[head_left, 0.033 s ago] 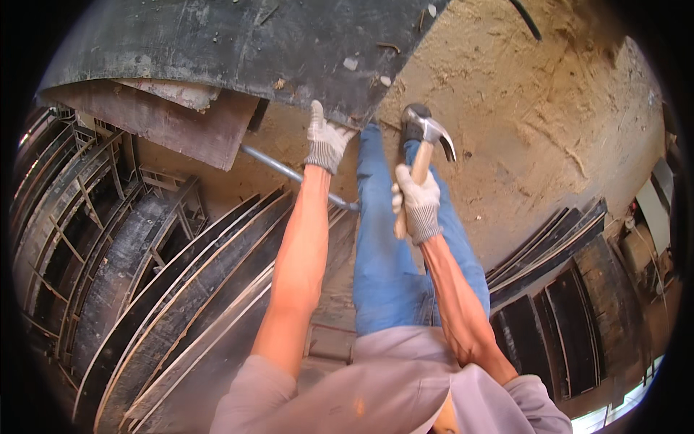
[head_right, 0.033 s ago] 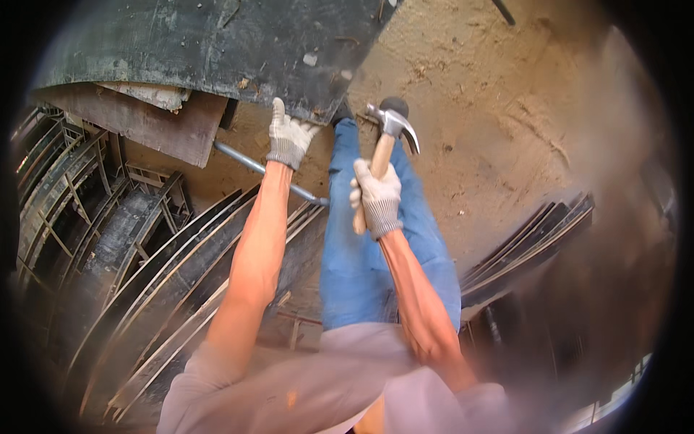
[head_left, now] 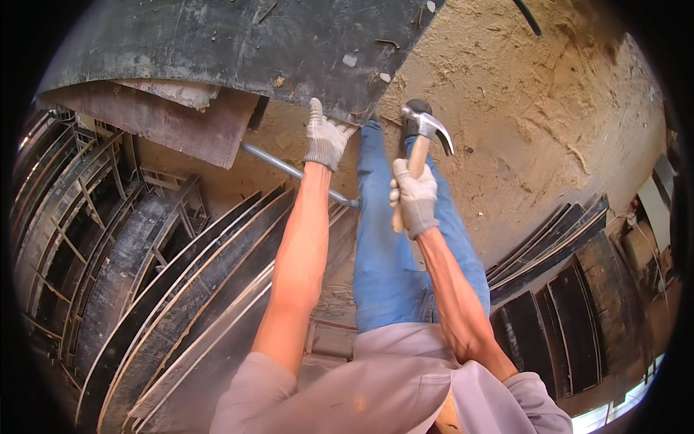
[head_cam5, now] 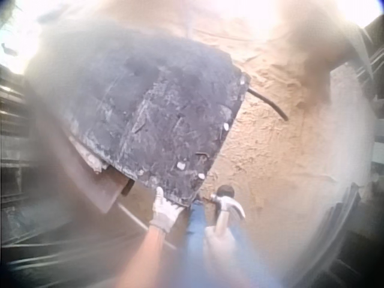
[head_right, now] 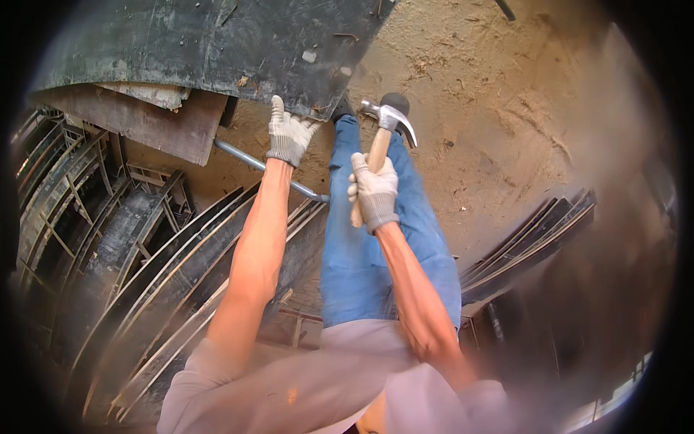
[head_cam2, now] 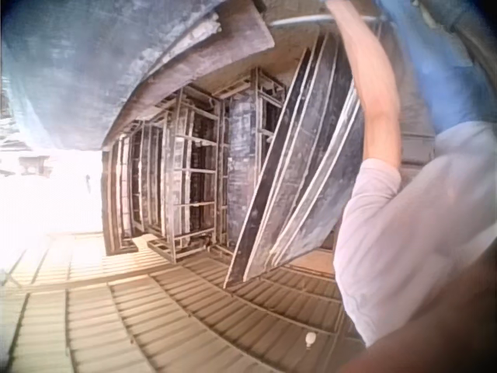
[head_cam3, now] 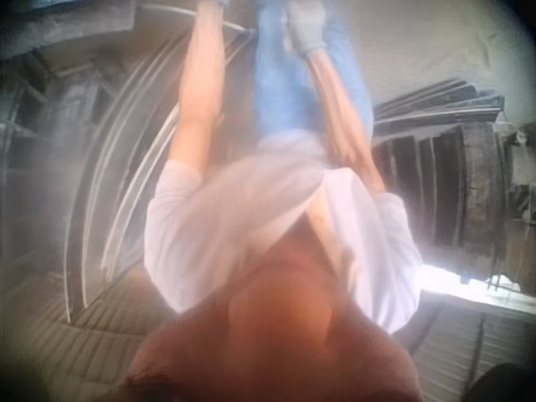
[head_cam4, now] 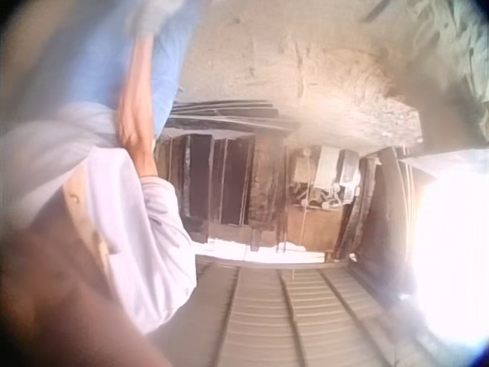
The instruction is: The person uses a hammer to strike and flatten a large, dark metal sheet resting on a workbench. They repeatedly hit the sheet's surface and edges, repositioning the sheet between strikes to work on different areas.
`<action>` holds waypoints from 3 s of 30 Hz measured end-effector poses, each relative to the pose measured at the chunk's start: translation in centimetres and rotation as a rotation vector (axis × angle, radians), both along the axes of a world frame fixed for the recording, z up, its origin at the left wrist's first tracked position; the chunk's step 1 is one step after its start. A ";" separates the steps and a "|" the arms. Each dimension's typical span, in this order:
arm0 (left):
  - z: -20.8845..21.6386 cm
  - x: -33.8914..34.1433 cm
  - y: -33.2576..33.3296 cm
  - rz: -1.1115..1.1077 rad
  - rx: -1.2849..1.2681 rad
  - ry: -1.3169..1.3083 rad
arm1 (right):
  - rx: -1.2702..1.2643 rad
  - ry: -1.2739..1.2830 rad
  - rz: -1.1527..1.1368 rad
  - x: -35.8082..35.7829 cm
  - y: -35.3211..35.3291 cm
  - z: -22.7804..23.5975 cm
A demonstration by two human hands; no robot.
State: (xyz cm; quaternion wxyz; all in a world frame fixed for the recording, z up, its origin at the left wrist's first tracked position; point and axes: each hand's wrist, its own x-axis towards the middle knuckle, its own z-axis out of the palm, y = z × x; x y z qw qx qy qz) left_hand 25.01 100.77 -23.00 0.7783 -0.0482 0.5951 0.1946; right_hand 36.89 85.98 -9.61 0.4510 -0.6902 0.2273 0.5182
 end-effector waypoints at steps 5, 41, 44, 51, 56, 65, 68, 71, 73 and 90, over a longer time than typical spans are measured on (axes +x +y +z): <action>1.2 -0.1 -0.2 -0.078 0.047 -0.035 | -0.055 0.097 0.171 -1.6 2.0 0.6; 1.0 -1.5 1.7 0.091 -0.093 -0.519 | -0.147 -0.523 0.355 -10.9 9.0 -4.2; 4.2 -1.2 2.7 0.030 -0.094 -0.443 | -0.162 -0.466 0.285 -12.2 7.3 -5.0; 0.0 -1.9 0.2 -0.009 -0.167 -0.174 | -0.040 -0.351 0.100 -12.8 5.9 -5.8; 1.4 -0.6 -1.3 0.032 -0.083 -0.162 | -0.298 -0.567 0.554 -14.3 4.7 -0.7; 8.4 1.3 -0.4 0.224 -0.145 -0.259 | -0.083 -0.183 0.675 -11.3 1.3 -0.9; 5.1 0.3 -1.9 0.244 -0.131 -0.233 | -0.002 -0.365 0.844 -5.8 1.1 4.7; 8.7 1.4 -0.4 0.174 -0.024 -0.379 | 0.177 -0.726 0.921 -1.1 0.7 7.9; 8.1 1.2 -0.5 0.243 -0.241 -0.489 | 0.296 -0.800 0.842 0.8 0.7 10.8; 12.7 3.1 -0.9 0.189 0.001 -0.129 | 0.009 -0.403 1.037 2.1 -0.4 10.5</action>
